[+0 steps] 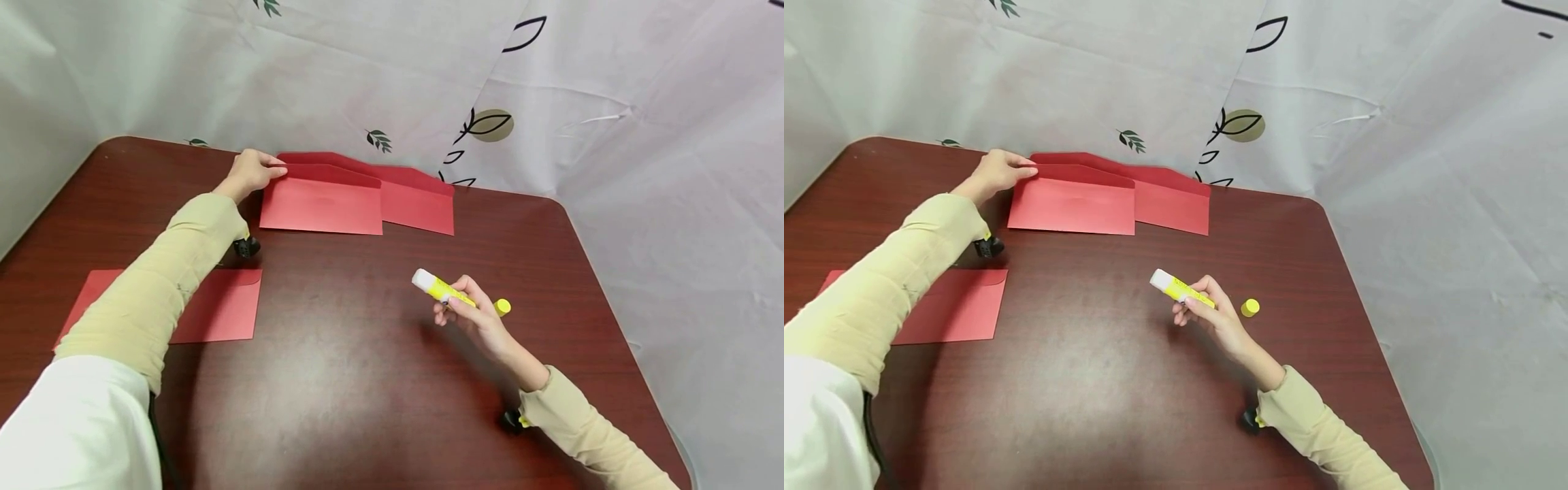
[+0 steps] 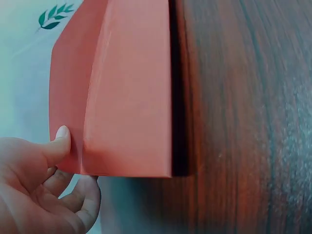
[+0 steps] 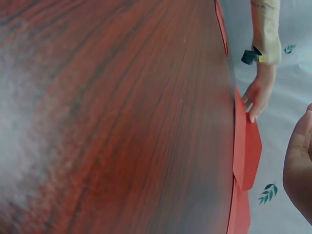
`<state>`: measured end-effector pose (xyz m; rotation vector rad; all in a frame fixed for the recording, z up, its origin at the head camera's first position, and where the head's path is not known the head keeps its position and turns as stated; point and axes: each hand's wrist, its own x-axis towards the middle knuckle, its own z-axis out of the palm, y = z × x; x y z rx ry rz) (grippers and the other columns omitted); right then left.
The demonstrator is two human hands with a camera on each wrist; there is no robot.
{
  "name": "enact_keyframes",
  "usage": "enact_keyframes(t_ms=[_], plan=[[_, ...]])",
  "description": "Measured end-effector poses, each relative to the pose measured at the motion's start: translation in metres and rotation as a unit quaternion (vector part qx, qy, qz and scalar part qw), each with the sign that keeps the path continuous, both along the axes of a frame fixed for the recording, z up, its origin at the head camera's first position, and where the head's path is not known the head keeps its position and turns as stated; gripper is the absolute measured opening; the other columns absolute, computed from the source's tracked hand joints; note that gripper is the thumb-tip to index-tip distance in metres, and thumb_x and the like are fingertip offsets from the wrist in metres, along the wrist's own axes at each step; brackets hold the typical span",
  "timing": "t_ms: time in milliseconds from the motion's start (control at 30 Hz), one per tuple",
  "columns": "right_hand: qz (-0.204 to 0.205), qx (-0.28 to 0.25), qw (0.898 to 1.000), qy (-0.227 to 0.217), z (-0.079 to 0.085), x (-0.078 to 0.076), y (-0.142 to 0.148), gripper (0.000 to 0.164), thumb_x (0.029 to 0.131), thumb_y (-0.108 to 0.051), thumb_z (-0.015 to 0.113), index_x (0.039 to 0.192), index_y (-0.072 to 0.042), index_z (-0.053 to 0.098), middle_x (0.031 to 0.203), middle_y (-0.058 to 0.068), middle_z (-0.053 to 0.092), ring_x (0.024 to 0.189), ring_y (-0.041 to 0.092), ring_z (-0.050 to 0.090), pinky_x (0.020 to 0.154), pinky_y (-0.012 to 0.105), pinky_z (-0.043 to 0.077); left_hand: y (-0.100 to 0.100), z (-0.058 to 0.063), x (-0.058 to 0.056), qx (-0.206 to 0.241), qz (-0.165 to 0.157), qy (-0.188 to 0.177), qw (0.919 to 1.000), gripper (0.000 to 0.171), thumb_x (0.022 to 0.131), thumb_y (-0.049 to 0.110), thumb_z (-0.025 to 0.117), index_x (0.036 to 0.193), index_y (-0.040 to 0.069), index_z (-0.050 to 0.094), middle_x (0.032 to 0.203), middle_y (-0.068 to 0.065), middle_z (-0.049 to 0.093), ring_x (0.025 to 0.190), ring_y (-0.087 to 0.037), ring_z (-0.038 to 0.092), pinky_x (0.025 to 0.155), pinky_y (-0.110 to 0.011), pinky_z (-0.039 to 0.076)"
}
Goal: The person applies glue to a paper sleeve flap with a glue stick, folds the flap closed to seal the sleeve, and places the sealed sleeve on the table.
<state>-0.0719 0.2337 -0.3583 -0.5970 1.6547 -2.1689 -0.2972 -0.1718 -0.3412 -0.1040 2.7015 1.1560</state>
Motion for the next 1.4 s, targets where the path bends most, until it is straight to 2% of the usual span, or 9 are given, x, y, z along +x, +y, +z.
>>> enact_keyframes(t_ms=[233, 333, 433, 533, 633, 767, 900, 1067, 1400], plan=[[-0.005, 0.005, 1.0, 0.001, 0.001, 0.002, -0.001, 0.018, 0.099, 0.0, 0.038, 0.102, -0.014, 0.048, 0.09, -0.002, 0.069, 0.077, 0.01, 0.065, 0.076, 0.023, 0.053, 0.0, 0.014, 0.007, 0.014, -0.007, 0.002, 0.9999, 0.046, 0.098, 0.029, 0.052, 0.136, 0.004, 0.053, 0.144, -0.022, 0.046, 0.133, -0.035, 0.039, 0.108, -0.048, 0.038], [-0.007, 0.008, 1.0, 0.003, 0.001, 0.003, -0.001, 0.017, 0.099, 0.0, 0.038, 0.102, -0.014, 0.048, 0.09, -0.002, 0.069, 0.077, 0.01, 0.065, 0.076, 0.023, 0.053, 0.001, 0.02, 0.012, 0.009, -0.014, 0.01, 0.9998, 0.046, 0.097, 0.03, 0.054, 0.135, 0.003, 0.055, 0.141, -0.023, 0.05, 0.127, -0.034, 0.044, 0.103, -0.047, 0.041], [-0.008, 0.01, 1.0, 0.003, 0.002, 0.004, -0.002, 0.017, 0.099, -0.001, 0.039, 0.102, -0.014, 0.048, 0.09, -0.002, 0.069, 0.077, 0.01, 0.065, 0.077, 0.023, 0.053, 0.003, 0.025, 0.018, 0.009, -0.022, 0.011, 0.9997, 0.047, 0.096, 0.032, 0.057, 0.133, 0.003, 0.057, 0.136, -0.023, 0.055, 0.115, -0.031, 0.053, 0.095, -0.042, 0.047], [-0.005, 0.008, 1.0, 0.003, 0.003, 0.004, -0.002, 0.018, 0.098, 0.0, 0.038, 0.102, -0.014, 0.048, 0.09, -0.002, 0.069, 0.078, 0.01, 0.064, 0.077, 0.023, 0.052, 0.006, 0.029, 0.026, 0.021, -0.031, 0.004, 0.9993, 0.047, 0.094, 0.033, 0.06, 0.132, 0.004, 0.058, 0.128, -0.02, 0.061, 0.097, -0.023, 0.059, 0.087, -0.036, 0.052], [-0.001, 0.006, 1.0, 0.005, 0.004, 0.005, -0.003, 0.018, 0.098, 0.0, 0.038, 0.103, -0.014, 0.048, 0.09, -0.002, 0.069, 0.078, 0.01, 0.064, 0.077, 0.023, 0.052, 0.01, 0.033, 0.034, 0.047, -0.042, -0.009, 0.998, 0.048, 0.092, 0.031, 0.063, 0.131, 0.004, 0.059, 0.11, -0.01, 0.069, 0.083, -0.01, 0.059, 0.081, -0.031, 0.055], [0.001, 0.012, 1.0, 0.008, 0.006, 0.005, -0.002, 0.017, 0.099, -0.001, 0.039, 0.103, -0.014, 0.048, 0.09, -0.002, 0.069, 0.077, 0.01, 0.064, 0.074, 0.023, 0.051, 0.017, 0.037, 0.046, 0.084, -0.066, -0.022, 0.9941, 0.048, 0.091, 0.028, 0.065, 0.131, 0.001, 0.058, 0.092, 0.003, 0.07, 0.071, -0.001, 0.06, 0.076, -0.028, 0.058], [0.001, 0.022, 1.0, 0.011, 0.006, 0.005, -0.002, 0.017, 0.099, -0.001, 0.038, 0.103, -0.014, 0.049, 0.09, -0.003, 0.069, 0.076, 0.01, 0.064, 0.072, 0.022, 0.051, 0.027, 0.037, 0.058, 0.096, -0.094, -0.028, 0.9906, 0.046, 0.09, 0.025, 0.067, 0.128, 0.0, 0.06, 0.089, 0.004, 0.07, 0.068, 0.001, 0.059, 0.069, -0.025, 0.058], [0.002, 0.024, 1.0, 0.011, 0.007, 0.005, -0.004, 0.018, 0.098, -0.001, 0.038, 0.103, -0.015, 0.049, 0.09, -0.003, 0.07, 0.075, 0.009, 0.064, 0.071, 0.022, 0.052, 0.035, 0.034, 0.074, 0.093, -0.129, -0.024, 0.9869, 0.042, 0.09, 0.022, 0.068, 0.124, 0.0, 0.063, 0.089, -0.002, 0.073, 0.066, -0.001, 0.061, 0.062, -0.023, 0.056], [0.009, 0.029, 0.999, 0.013, 0.004, 0.004, -0.006, 0.017, 0.099, -0.002, 0.038, 0.103, -0.014, 0.049, 0.092, -0.003, 0.07, 0.075, 0.009, 0.065, 0.07, 0.022, 0.052, 0.044, 0.022, 0.097, 0.106, -0.194, -0.052, 0.9739, 0.036, 0.09, 0.013, 0.067, 0.122, -0.004, 0.062, 0.091, -0.008, 0.073, 0.069, -0.007, 0.064, 0.065, -0.027, 0.058]])
